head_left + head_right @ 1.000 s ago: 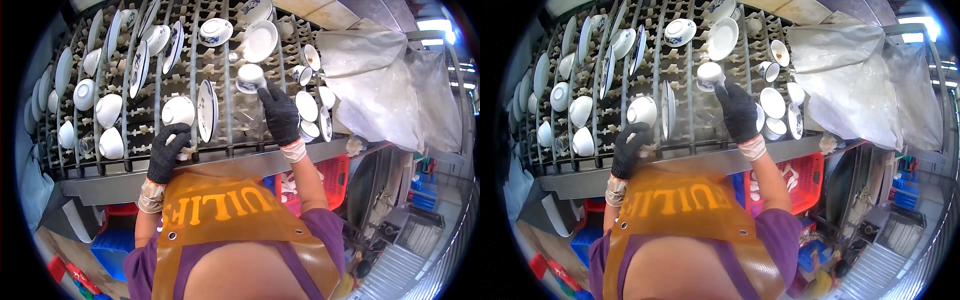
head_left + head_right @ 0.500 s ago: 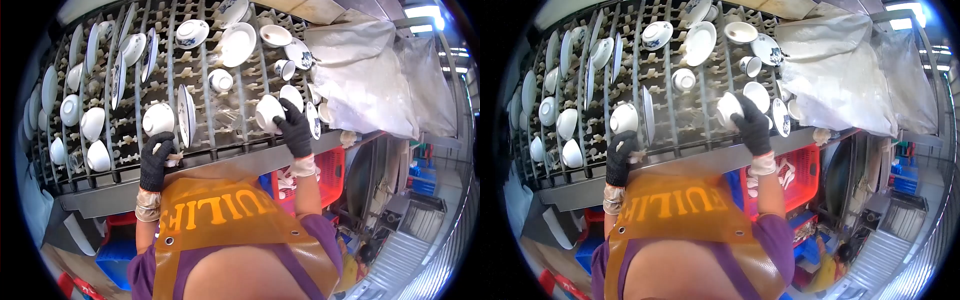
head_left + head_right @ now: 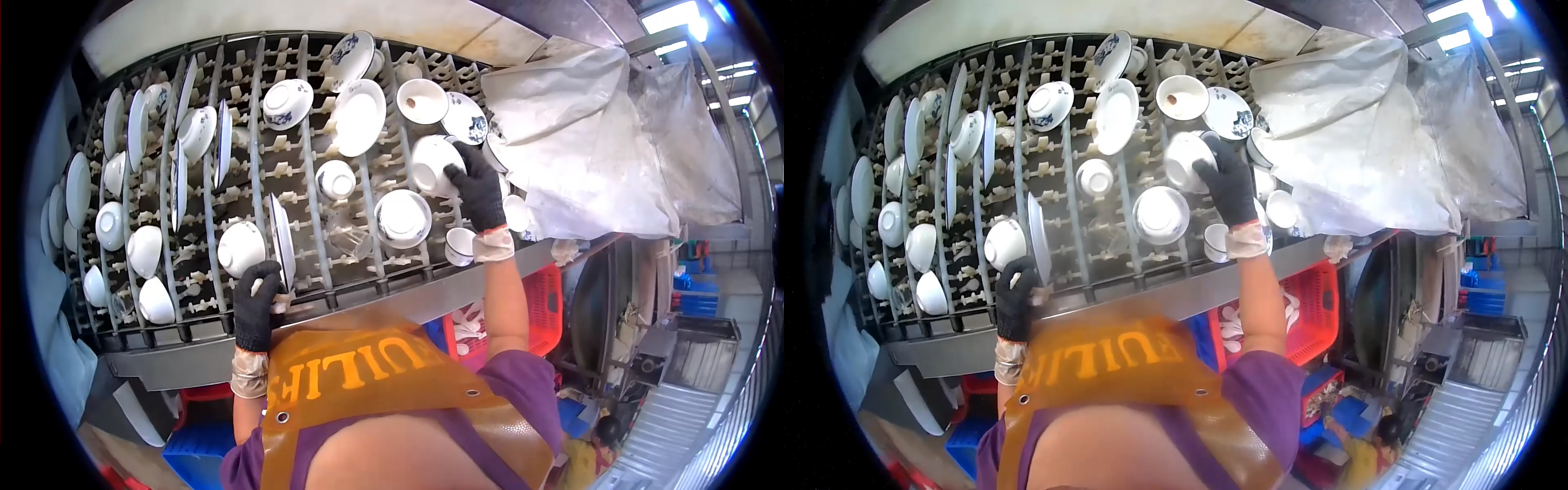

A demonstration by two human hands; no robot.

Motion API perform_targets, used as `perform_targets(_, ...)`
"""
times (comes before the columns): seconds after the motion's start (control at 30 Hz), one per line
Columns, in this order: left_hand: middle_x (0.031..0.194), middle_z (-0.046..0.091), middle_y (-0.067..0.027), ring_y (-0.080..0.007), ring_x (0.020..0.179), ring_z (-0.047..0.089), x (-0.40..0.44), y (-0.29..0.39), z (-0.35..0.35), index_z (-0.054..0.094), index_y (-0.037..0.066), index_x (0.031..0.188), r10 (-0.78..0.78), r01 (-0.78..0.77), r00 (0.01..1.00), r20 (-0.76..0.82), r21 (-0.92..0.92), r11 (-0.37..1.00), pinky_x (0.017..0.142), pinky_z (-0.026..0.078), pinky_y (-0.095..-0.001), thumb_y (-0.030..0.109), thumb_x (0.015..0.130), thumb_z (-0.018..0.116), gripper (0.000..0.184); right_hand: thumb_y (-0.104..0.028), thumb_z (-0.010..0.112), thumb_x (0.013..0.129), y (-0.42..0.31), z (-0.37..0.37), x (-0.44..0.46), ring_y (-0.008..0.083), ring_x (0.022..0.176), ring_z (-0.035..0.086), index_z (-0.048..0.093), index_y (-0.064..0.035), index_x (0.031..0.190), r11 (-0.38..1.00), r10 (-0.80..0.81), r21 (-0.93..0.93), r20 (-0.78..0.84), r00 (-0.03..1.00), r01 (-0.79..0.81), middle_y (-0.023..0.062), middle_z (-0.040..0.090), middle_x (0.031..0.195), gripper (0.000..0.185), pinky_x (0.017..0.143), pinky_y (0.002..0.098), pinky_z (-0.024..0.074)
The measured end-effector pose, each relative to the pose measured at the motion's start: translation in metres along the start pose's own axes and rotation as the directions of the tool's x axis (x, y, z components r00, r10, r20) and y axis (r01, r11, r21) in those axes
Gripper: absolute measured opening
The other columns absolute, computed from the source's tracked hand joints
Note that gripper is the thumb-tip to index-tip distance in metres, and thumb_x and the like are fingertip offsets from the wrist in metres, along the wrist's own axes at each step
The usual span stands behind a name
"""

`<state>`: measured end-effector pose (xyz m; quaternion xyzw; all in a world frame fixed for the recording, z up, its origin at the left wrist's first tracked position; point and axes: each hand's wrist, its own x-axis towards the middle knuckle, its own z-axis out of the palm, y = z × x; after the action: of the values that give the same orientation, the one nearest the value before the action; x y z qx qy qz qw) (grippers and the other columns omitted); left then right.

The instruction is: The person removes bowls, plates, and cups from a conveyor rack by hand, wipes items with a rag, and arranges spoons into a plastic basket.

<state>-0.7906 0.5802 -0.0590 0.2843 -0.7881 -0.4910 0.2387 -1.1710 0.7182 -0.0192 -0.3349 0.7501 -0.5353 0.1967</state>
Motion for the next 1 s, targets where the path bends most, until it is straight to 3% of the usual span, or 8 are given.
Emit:
perform_targets(0.33,0.097,0.057,-0.0101,-0.0132,0.067,0.057,-0.004,0.018,0.000,0.060,0.001,0.094,-0.423,0.385,0.905,-0.046,-0.338,0.859,0.060,0.047,-0.0251,0.008,0.082,0.057,0.013,-0.015,0.069,0.070,0.074,0.006,0.070,0.0219,0.090,0.061,0.049,-0.0003,0.120,0.788,-0.004,-0.615,-0.036,0.999,-0.019,0.0151,0.062,0.101,0.057,0.079,0.0303,0.0482)
perform_targets(0.4,0.098,0.056,-0.0103,-0.0171,0.078,0.058,-0.014,-0.004,-0.008,0.058,0.005,0.094,0.115,-0.098,0.993,-0.038,0.308,0.946,0.066,0.049,-0.0305,0.002,0.074,0.063,0.021,-0.008,0.062,0.077,0.069,-0.017,0.071,0.0165,0.086,0.060,0.052,-0.0012,0.119,0.967,0.014,-0.256,0.094,0.996,0.011,0.0089,0.063,0.100,0.044,0.076,0.0286,0.0496)
perform_targets(0.5,0.091,0.057,-0.0059,-0.0136,0.080,0.055,-0.012,-0.007,-0.004,0.058,0.002,0.101,-0.355,0.281,0.920,-0.164,-0.357,0.891,0.072,0.046,-0.0266,0.016,0.084,0.058,0.022,-0.010,0.062,0.082,0.027,-0.034,0.071,0.0142,0.087,0.058,0.050,-0.0024,0.124,0.940,0.340,-0.129,0.258,0.904,-0.317,0.0081,0.062,0.101,0.044,0.073,0.0274,0.0497)
perform_targets(0.6,0.086,0.056,-0.0038,-0.0114,0.078,0.054,-0.008,-0.002,-0.005,0.057,0.000,0.105,-0.332,0.273,0.934,-0.131,-0.339,0.900,0.072,0.045,-0.0243,0.022,0.088,0.055,0.028,-0.014,0.063,0.077,0.059,-0.016,0.091,0.0283,0.091,0.060,0.057,-0.0049,0.112,0.572,-0.087,-0.814,0.066,0.994,0.104,0.0151,0.063,0.102,0.037,0.078,0.0355,0.0484)
perform_targets(0.73,0.086,0.055,-0.0058,-0.0125,0.074,0.054,-0.012,-0.001,0.002,0.055,0.000,0.109,-0.342,0.289,0.931,-0.130,-0.311,0.905,0.063,0.046,-0.0269,0.017,0.088,0.054,0.027,-0.029,0.059,0.074,0.068,0.022,0.126,0.0255,0.081,0.062,0.065,-0.0154,0.092,0.053,-0.669,-0.861,0.346,0.658,0.506,0.0085,0.064,0.083,0.023,0.090,0.0384,0.0383)
perform_targets(0.77,0.088,0.055,-0.0067,-0.0134,0.073,0.054,-0.010,-0.001,0.000,0.054,0.000,0.110,-0.388,0.336,0.917,-0.091,-0.344,0.877,0.061,0.046,-0.0278,0.015,0.088,0.053,0.027,-0.029,0.059,0.075,0.074,0.030,0.137,0.0246,0.080,0.063,0.066,-0.0160,0.090,0.083,-0.443,-0.881,0.387,0.809,0.467,0.0089,0.064,0.081,0.021,0.089,0.0394,0.0395)
perform_targets(0.8,0.098,0.053,-0.0107,-0.0172,0.073,0.055,-0.003,0.000,-0.005,0.053,0.004,0.113,0.249,-0.210,0.968,-0.036,0.429,0.878,0.062,0.047,-0.0291,0.004,0.083,0.056,0.031,-0.030,0.058,0.076,0.072,0.036,0.147,0.0237,0.079,0.064,0.066,-0.0167,0.088,0.099,-0.190,-0.901,0.401,0.896,0.423,0.0093,0.065,0.079,0.020,0.088,0.0404,0.0406)
perform_targets(1.0,0.105,0.055,-0.0167,-0.0256,0.078,0.057,-0.001,0.013,0.006,0.054,0.004,0.105,0.180,-0.103,0.975,-0.133,0.447,0.889,0.066,0.048,-0.0327,-0.005,0.066,0.063,0.040,-0.032,0.063,0.080,0.034,0.036,0.168,0.0293,0.080,0.064,0.065,-0.0044,0.100,0.958,0.010,-0.285,0.101,0.995,0.020,0.0162,0.066,0.090,0.034,0.072,0.0347,0.0493)
